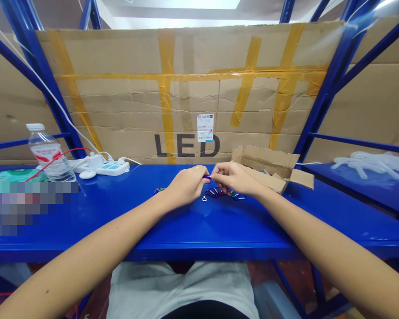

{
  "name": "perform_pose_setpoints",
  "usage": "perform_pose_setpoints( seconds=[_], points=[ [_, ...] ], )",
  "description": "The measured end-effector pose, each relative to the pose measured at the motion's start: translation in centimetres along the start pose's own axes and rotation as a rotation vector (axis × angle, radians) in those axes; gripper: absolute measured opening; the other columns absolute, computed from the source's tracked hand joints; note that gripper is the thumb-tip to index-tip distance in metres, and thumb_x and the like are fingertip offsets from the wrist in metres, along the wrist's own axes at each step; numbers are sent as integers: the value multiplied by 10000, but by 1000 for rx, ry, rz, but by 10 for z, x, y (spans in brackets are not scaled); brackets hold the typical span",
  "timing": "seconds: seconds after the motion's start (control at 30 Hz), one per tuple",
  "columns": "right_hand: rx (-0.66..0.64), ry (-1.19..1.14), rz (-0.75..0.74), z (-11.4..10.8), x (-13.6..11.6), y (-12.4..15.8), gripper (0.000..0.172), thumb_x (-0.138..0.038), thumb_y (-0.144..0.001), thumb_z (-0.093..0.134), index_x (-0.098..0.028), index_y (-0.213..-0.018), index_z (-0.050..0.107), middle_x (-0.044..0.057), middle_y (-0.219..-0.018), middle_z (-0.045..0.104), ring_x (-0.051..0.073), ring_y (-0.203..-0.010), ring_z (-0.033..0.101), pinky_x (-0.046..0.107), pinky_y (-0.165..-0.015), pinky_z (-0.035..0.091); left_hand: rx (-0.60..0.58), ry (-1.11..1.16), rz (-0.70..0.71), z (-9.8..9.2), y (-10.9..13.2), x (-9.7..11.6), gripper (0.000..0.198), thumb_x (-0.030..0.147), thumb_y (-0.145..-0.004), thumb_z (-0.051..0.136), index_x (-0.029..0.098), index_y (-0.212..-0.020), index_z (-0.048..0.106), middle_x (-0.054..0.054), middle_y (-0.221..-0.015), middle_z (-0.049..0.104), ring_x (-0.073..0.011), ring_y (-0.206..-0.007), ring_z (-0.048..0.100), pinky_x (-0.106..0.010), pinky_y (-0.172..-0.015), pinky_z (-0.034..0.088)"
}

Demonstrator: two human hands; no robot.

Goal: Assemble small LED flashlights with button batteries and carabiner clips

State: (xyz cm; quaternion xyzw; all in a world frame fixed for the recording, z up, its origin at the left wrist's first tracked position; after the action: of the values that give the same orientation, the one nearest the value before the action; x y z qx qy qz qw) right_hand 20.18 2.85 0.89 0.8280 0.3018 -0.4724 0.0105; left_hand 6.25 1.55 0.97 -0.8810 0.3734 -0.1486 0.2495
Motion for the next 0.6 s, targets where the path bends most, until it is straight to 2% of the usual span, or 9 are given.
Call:
perform_pose_setpoints(
  seconds=[0.17, 0.3, 0.43, 0.5, 0.6],
  points=[
    [1, -52, 18, 0, 0, -1, 177, -305, -874, 557, -197, -748, 493, -49, -475, 527, 102, -363, 483, 218, -355, 384, -2, 16, 21, -2, 1, 5, 78, 193, -940, 435, 177, -953, 510, -83, -932, 656, -218, -836, 621, -335, -717, 468],
    [65, 90, -111, -4, -4, -1, 157, -308, -903, 522, -196, -794, 507, -47, -483, 540, 108, -398, 494, 228, -415, 385, -17, -9, -45, -3, -1, 6, 160, 253, -978, 366, 173, -962, 504, -86, -894, 646, -226, -812, 604, -349, -696, 457],
    [154, 257, -242, -7, -9, 1, 155, -296, -896, 538, -188, -784, 543, -36, -502, 557, 112, -456, 510, 242, -487, 389, -38, -32, -67, 2, -5, 3, 290, 237, -995, 308, 173, -844, 548, -88, -823, 640, -229, -817, 587, -352, -719, 457],
    [148, 255, -229, -6, -8, 0, 154, -295, -892, 541, -190, -779, 541, -38, -497, 556, 113, -450, 510, 241, -482, 389, -43, -11, -77, 4, -6, 0, 290, 226, -987, 338, 168, -829, 574, -90, -812, 655, -230, -804, 603, -350, -717, 459],
    [77, 90, -94, -2, 0, -2, 153, -304, -893, 532, -198, -783, 515, -48, -479, 539, 114, -396, 502, 234, -415, 387, -34, 28, -81, 2, -5, -2, 249, 234, -971, 404, 166, -852, 612, -83, -810, 683, -231, -786, 642, -345, -717, 468]
  ],
)
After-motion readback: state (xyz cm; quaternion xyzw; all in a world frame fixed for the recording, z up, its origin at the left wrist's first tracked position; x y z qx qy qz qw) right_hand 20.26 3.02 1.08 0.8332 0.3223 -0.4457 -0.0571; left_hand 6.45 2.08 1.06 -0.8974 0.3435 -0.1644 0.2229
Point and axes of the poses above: each hand's wrist, its own y-axis away from the middle knuckle, its own z-axis out of the palm, x = y × z, the point moved 5 cm from there along -y, towards the middle knuckle
